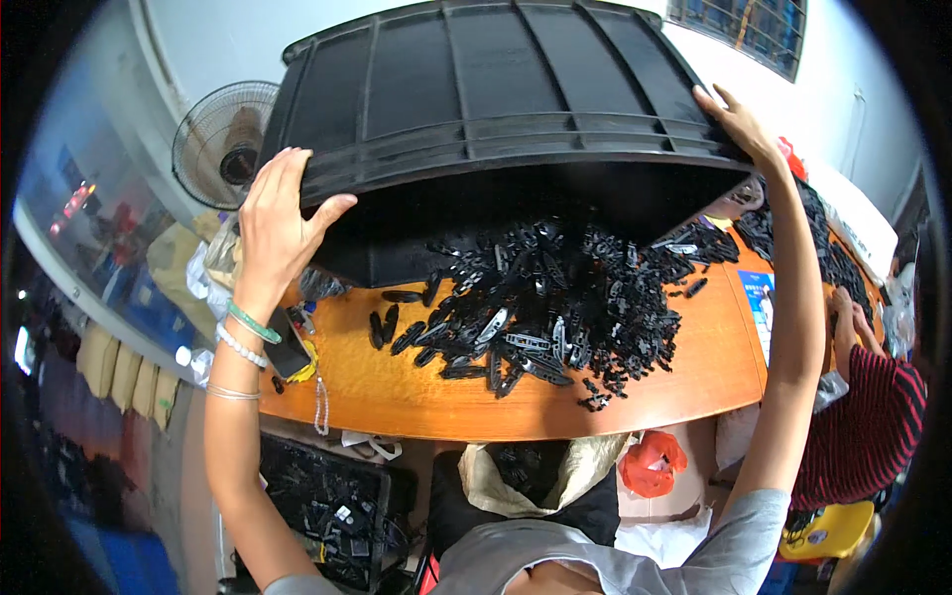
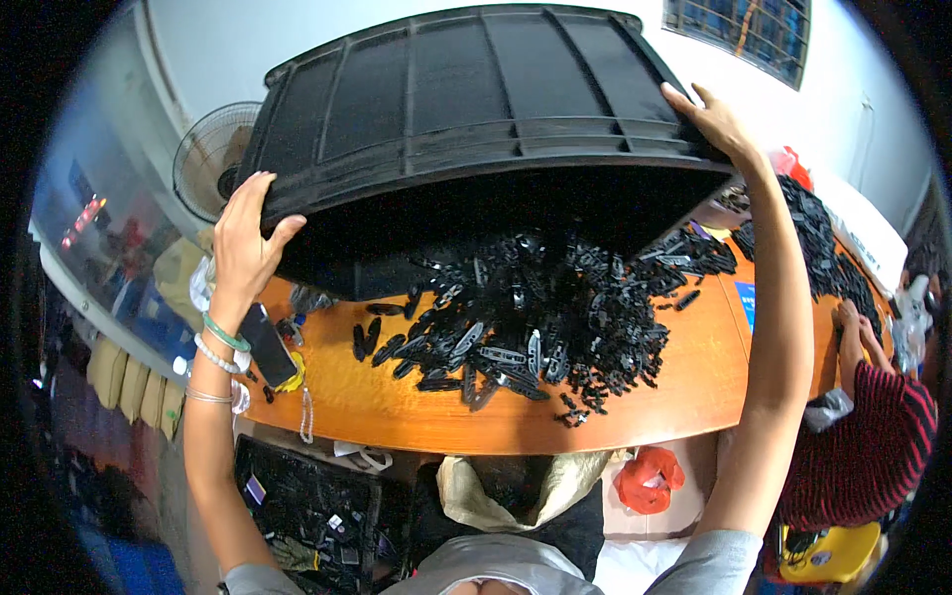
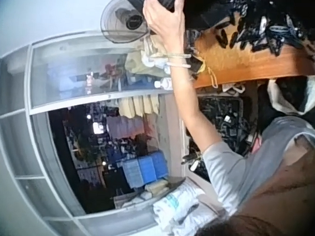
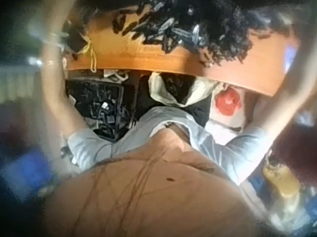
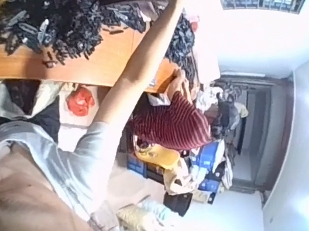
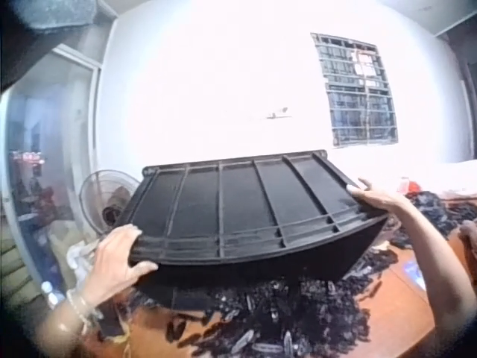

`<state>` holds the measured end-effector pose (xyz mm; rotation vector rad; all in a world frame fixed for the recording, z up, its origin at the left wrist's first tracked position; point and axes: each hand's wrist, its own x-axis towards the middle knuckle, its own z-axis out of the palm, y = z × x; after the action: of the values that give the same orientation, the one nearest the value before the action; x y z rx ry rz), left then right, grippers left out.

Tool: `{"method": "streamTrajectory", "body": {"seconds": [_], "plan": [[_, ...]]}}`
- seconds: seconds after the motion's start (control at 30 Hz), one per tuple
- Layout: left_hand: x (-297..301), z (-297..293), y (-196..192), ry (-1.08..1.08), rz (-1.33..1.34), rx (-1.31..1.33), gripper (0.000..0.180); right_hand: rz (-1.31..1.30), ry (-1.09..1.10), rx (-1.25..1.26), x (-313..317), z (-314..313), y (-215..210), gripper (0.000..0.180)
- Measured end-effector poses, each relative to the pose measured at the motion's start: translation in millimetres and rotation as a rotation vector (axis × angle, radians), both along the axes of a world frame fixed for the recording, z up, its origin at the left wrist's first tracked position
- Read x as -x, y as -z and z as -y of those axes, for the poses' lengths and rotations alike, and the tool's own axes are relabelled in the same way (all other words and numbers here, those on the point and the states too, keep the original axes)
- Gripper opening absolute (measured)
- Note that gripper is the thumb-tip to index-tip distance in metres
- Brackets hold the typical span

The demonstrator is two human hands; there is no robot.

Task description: The person assembles small plastic components together by hand, empties a large bin of plastic parts onto the table, and fits more plastic pieces together.

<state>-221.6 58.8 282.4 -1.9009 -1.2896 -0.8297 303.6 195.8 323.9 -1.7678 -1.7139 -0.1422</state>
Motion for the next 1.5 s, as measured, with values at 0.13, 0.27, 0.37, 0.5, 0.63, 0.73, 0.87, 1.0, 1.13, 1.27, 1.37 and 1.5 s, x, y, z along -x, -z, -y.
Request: {"method": "streamTrajectory", "body": {"seconds": [0.13, 0.27, 0.37, 0.5, 0.63, 0.73, 0.87, 1.0, 1.13, 1.27, 1.37, 1.5], "plan": [[-4.7, -1.4, -32.4, 0.022, 0.242, 0.283, 0.042, -0.172, -0.063, 0.186, -9.4, -13.5, -6.5, 0.093], [43.2, -53.3, -59.4, -0.158, 0.258, -0.091, 0.069, -0.135, -0.213, -0.009, 13.8, 8.7, 2.0, 0.074], [96.0, -88.8, -65.3, -0.354, 0.634, 0.289, 0.085, -0.263, -0.261, -0.043, 28.3, 35.4, 8.2, 0.069], [74.3, -88.4, -57.4, 0.105, 1.091, 0.718, 0.083, -0.248, -0.171, -0.117, 18.8, 58.7, 22.3, 0.074], [64.4, -77.3, -57.7, -0.049, 0.995, 0.460, 0.074, -0.277, -0.167, -0.137, 5.9, 61.5, 26.2, 0.074], [60.0, -64.7, -59.1, -0.068, 0.971, 0.409, 0.069, -0.324, -0.226, -0.154, -3.3, 56.0, 34.2, 0.070], [63.9, -51.8, -77.3, -0.069, 0.951, 0.313, 0.065, -0.367, -0.242, -0.163, 2.3, 60.2, 34.0, 0.073], [52.2, -41.7, -78.2, 0.007, 0.990, 0.292, 0.066, -0.334, -0.268, -0.236, 2.3, 72.4, 21.3, 0.077], [44.6, -47.4, -74.9, 0.042, 1.003, 0.272, 0.066, -0.250, -0.217, -0.272, -16.0, 88.2, 4.8, 0.077], [39.2, -54.4, -65.6, 0.124, 1.056, 0.301, 0.070, -0.287, -0.217, -0.272, -23.6, 105.7, -4.0, 0.081], [40.3, -61.9, -65.3, 0.126, 1.027, 0.257, 0.084, -0.247, -0.120, -0.226, -27.4, 122.7, -9.8, 0.084], [31.0, -49.7, -72.0, 0.106, 1.018, 0.246, 0.084, -0.270, -0.093, -0.252, -28.2, 132.0, -9.3, 0.079]]}}
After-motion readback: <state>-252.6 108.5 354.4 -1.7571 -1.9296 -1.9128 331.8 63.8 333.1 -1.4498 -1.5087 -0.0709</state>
